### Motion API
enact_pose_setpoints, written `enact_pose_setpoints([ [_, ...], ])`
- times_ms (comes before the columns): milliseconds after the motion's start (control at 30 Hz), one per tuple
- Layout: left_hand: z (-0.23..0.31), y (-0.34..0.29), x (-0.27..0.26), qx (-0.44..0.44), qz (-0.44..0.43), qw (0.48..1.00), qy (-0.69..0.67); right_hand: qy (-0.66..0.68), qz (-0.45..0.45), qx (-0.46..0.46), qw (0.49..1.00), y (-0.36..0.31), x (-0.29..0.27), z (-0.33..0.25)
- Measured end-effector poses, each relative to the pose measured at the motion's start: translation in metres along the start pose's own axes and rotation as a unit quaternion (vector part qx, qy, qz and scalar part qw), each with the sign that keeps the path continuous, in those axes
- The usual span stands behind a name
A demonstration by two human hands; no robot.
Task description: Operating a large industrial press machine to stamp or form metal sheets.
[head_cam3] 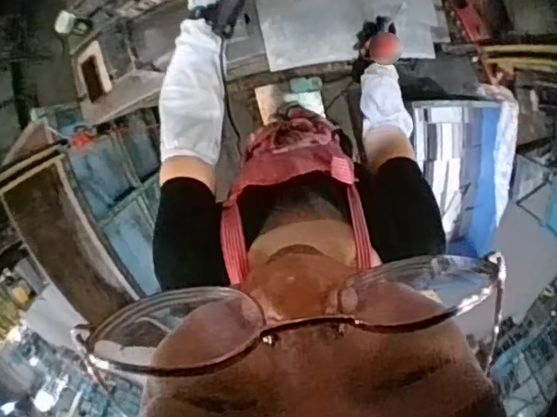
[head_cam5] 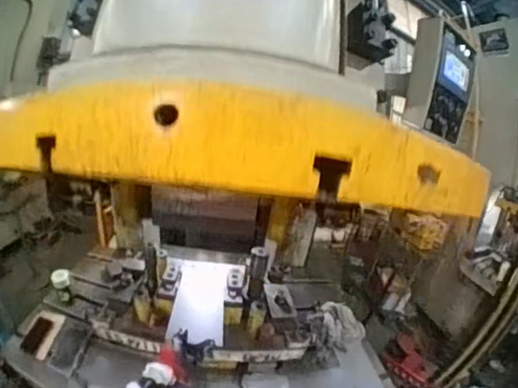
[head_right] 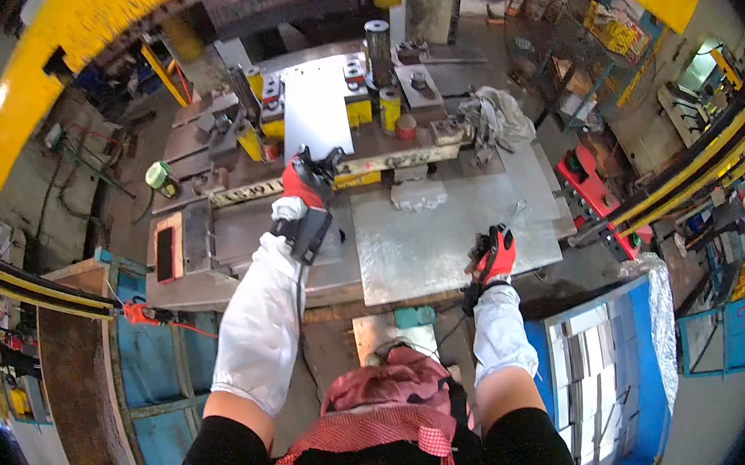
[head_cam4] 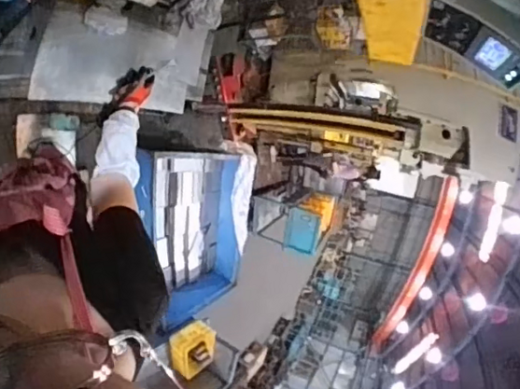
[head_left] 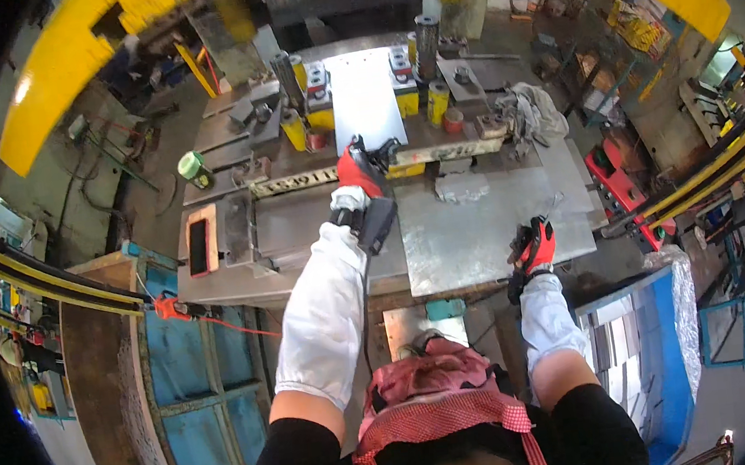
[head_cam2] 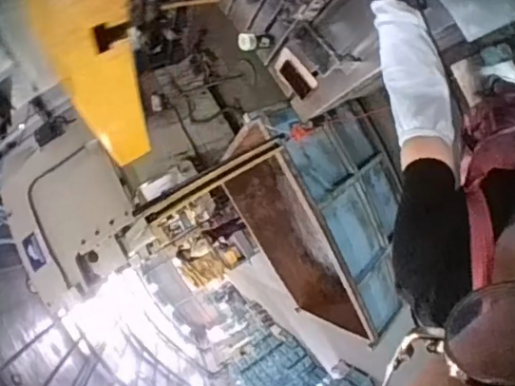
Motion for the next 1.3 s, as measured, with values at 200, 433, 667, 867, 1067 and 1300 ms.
enact_pose_setpoints([
  [200,-0.001,-0.004,-0.002,-0.051,0.067,0.996,0.023,-0.023,0.0,0.007,1.0,-0.01,0.011,-0.005],
  [433,-0.009,-0.002,-0.003,0.016,0.062,0.998,0.028,-0.049,-0.055,-0.091,0.993,-0.015,0.031,-0.017],
  [667,0.007,-0.016,0.0,-0.001,0.085,0.996,0.041,-0.278,-0.416,-0.081,0.862,-0.049,0.285,-0.074],
  [867,-0.007,0.001,-0.009,-0.006,0.076,0.996,0.037,-0.332,-0.56,0.017,0.759,-0.001,0.41,-0.079],
  [1067,0.005,0.002,-0.035,-0.044,0.032,0.998,0.026,-0.291,-0.524,-0.247,0.762,-0.048,0.35,-0.11],
  [1300,0.009,-0.013,-0.007,0.074,-0.087,0.993,0.021,-0.237,-0.357,0.137,0.893,-0.058,0.126,-0.077],
])
Point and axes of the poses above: each hand's wrist, its own y-axis towards the middle knuckle, its own x-axis out of the palm, z = x × y, the point moved 5 cm from there along y, towards the middle knuckle, and after that the axes turned 11 degrees about x, right-handed, at the moved point
